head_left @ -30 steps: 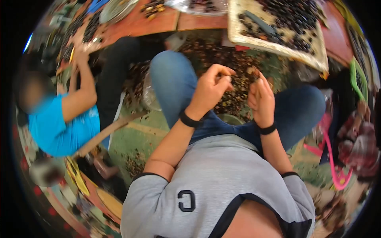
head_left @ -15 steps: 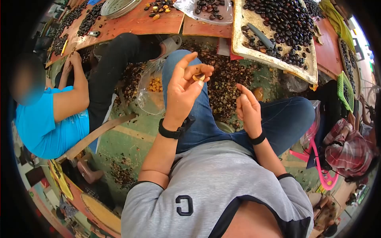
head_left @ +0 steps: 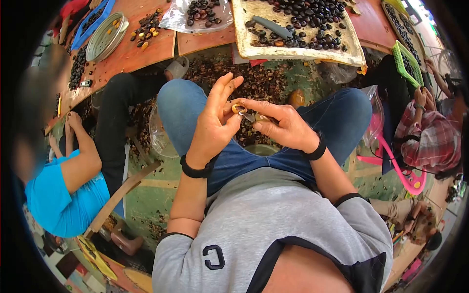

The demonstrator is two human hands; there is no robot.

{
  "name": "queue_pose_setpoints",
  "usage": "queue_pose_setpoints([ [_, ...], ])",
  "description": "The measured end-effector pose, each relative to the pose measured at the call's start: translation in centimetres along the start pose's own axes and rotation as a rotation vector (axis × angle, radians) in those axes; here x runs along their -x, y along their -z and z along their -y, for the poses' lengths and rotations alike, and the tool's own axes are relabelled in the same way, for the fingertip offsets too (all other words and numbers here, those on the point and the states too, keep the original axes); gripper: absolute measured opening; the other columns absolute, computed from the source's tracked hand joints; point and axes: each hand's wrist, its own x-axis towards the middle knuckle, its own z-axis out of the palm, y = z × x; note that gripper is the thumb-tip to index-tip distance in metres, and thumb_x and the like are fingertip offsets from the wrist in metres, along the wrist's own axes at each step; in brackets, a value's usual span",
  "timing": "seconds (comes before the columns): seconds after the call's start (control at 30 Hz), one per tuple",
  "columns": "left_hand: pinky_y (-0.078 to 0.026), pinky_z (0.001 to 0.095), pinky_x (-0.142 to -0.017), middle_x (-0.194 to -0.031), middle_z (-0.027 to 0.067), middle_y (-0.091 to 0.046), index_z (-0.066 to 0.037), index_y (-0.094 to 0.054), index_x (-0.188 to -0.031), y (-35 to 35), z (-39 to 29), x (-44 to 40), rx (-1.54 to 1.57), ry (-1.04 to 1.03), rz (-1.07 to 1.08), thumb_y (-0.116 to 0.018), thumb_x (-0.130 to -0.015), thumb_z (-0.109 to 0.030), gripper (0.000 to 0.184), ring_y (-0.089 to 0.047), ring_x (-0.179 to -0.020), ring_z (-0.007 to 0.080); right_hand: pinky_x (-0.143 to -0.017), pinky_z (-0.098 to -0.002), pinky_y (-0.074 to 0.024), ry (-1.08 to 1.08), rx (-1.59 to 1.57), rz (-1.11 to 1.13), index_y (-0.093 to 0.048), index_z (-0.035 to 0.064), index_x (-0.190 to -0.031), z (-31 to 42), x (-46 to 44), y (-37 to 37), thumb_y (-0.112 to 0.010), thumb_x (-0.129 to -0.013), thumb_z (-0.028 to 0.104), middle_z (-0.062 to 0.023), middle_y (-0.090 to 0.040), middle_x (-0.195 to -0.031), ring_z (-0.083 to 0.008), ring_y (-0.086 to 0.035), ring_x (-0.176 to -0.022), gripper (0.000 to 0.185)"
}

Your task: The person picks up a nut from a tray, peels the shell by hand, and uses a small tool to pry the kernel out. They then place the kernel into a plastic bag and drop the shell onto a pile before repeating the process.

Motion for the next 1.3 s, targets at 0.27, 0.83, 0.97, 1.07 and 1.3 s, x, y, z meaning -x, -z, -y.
queue_pose_setpoints([
  [0.27,-0.046,0.0273,-0.089,-0.147,0.0178,-0.036,-0.007,-0.022,-0.148,-1.3,0.2,-0.3,-0.070,-0.006,0.037,-0.048,-0.082,0.012,0.074,-0.056,-0.111,0.0176,-0.068,-0.0228,-0.0463,-0.089,-0.292,-0.007,-0.054,0.0051,-0.133,-1.1,1.5,1.1,-0.054,-0.096,0.014,0.0036,-0.062,-0.085,-0.0051,-0.053,-0.074,0.038],
  [0.83,-0.046,0.0286,-0.057,-0.071,0.0062,-0.062,-0.002,-0.066,-0.091,30.5,20.1,7.3,-1.166,0.029,-0.702,-0.059,-0.089,-0.022,0.022,-0.057,-0.060,0.0132,-0.047,-0.0191,-0.0334,-0.388,-0.509,-0.228,-0.049,0.0013,-0.135,-5.8,1.0,-1.6,-0.052,-0.099,0.020,0.0001,-0.055,-0.074,-0.0048,-0.043,-0.055,0.040],
  [0.97,-0.044,0.0281,-0.056,-0.063,0.0048,-0.061,-0.002,-0.066,-0.086,24.1,8.1,1.4,-0.880,0.309,-0.665,-0.058,-0.090,-0.021,0.022,-0.055,-0.057,0.0123,-0.064,-0.0225,-0.0446,-0.375,-0.346,-0.351,-0.049,-0.0025,-0.133,-6.5,0.7,-1.6,-0.052,-0.098,0.019,0.0001,-0.059,-0.080,-0.0072,-0.054,-0.075,0.041],
  [1.07,-0.046,0.0279,-0.058,-0.070,0.0062,-0.064,0.001,-0.066,-0.095,20.4,-0.7,-4.7,-0.899,0.126,-0.593,-0.056,-0.091,-0.017,0.020,-0.056,-0.062,0.0120,-0.069,-0.0228,-0.0449,-0.335,-0.421,-0.404,-0.051,-0.0028,-0.132,-6.8,0.1,-1.9,-0.052,-0.098,0.018,0.0001,-0.059,-0.081,-0.0075,-0.054,-0.076,0.040],
  [1.3,-0.052,0.0299,-0.071,-0.097,0.0119,-0.069,-0.001,-0.064,-0.110,17.8,-6.2,-21.3,-1.213,-0.309,-0.328,-0.054,-0.089,-0.013,0.026,-0.067,-0.085,0.0178,-0.078,-0.0256,-0.0443,-0.144,-0.151,-0.331,-0.056,0.0013,-0.129,-6.2,-0.3,-2.1,-0.056,-0.094,0.010,-0.0033,-0.057,-0.095,-0.0124,-0.054,-0.088,0.036],
])
